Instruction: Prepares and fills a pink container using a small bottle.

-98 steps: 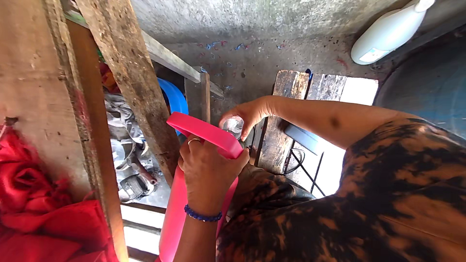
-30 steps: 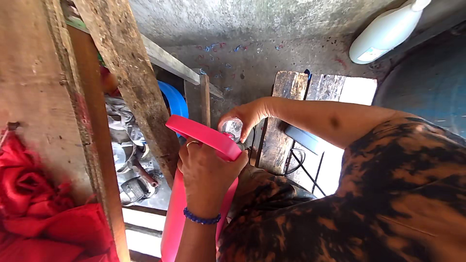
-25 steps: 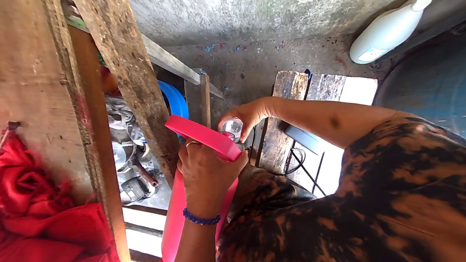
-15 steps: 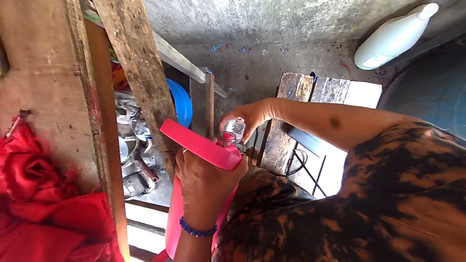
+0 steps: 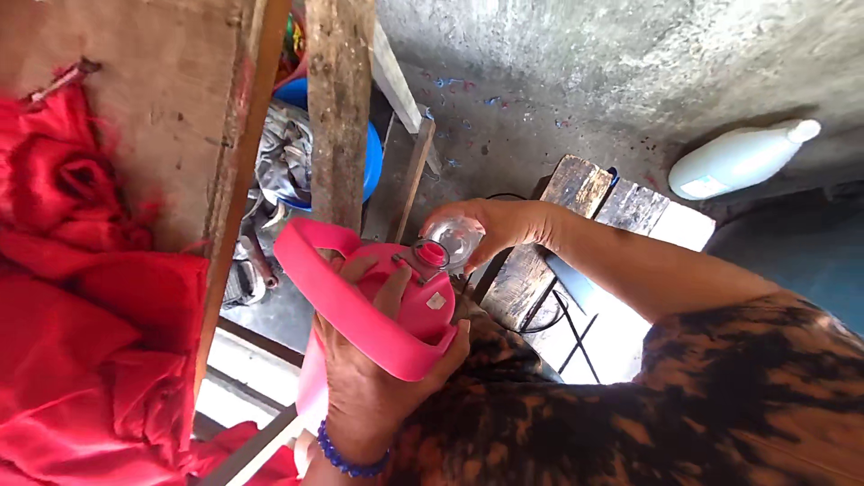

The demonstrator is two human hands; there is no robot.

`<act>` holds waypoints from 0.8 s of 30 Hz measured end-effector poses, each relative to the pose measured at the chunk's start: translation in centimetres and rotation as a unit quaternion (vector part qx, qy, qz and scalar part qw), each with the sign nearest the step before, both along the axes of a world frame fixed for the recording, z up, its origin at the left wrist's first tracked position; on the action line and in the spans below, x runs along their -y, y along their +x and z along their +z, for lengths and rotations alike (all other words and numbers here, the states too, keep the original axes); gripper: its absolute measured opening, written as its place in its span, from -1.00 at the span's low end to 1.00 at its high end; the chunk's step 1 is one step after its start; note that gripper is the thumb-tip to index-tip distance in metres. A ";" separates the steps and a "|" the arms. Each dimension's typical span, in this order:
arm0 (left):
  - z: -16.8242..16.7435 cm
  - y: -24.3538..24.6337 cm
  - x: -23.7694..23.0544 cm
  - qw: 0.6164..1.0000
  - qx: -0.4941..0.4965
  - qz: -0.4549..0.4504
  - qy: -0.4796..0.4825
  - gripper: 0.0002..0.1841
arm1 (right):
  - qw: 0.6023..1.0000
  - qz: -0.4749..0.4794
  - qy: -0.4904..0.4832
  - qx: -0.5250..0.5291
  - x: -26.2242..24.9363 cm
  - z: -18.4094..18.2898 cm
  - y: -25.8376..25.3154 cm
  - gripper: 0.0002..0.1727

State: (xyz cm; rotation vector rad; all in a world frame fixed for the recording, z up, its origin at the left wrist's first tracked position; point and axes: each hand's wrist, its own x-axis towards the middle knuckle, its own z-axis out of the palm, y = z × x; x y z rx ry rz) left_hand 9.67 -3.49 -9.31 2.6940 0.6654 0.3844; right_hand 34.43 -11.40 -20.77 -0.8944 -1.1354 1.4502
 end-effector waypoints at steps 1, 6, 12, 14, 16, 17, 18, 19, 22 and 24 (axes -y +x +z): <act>0.1 -0.2 0.2 1.000 -0.001 -0.001 0.006 -0.19 | 1.000 -0.003 -0.002 0.001 0.1 0.4 -0.1 -0.19; 0.3 -1.0 1.1 1.000 -0.002 0.006 0.015 -0.22 | 1.000 -0.010 0.010 0.025 0.7 0.4 -0.5 -0.16; 0.2 -2.0 1.0 1.000 0.028 0.010 0.004 -0.23 | 0.999 -0.031 0.016 0.017 2.1 0.6 0.0 -0.14; 0.2 -2.3 0.9 0.999 0.039 0.009 -0.001 -0.22 | 0.999 -0.037 -0.008 0.035 2.8 2.0 0.7 -0.13; 0.2 -2.7 0.7 0.999 0.048 0.012 -0.006 -0.20 | 0.998 -0.041 -0.019 0.047 3.5 2.9 1.3 -0.11; 0.1 -2.9 0.5 0.998 0.054 0.015 -0.009 -0.20 | 0.997 -0.044 -0.021 0.057 3.8 3.4 1.6 -0.11; 0.0 -3.2 0.3 0.998 0.061 0.017 -0.011 -0.20 | 0.996 -0.048 -0.024 0.068 4.1 4.0 1.8 -0.12; -0.1 -3.3 0.2 0.997 0.069 0.017 -0.014 -0.20 | 0.995 -0.053 -0.026 0.077 4.4 4.6 1.9 -0.13; -0.2 -3.3 0.1 0.996 0.085 0.020 -0.022 -0.21 | 0.993 -0.047 -0.018 0.110 5.0 7.3 2.2 -0.14; -0.2 -3.2 0.0 0.996 0.087 0.020 -0.025 -0.21 | 0.990 -0.029 0.007 0.137 5.3 10.2 2.1 -0.14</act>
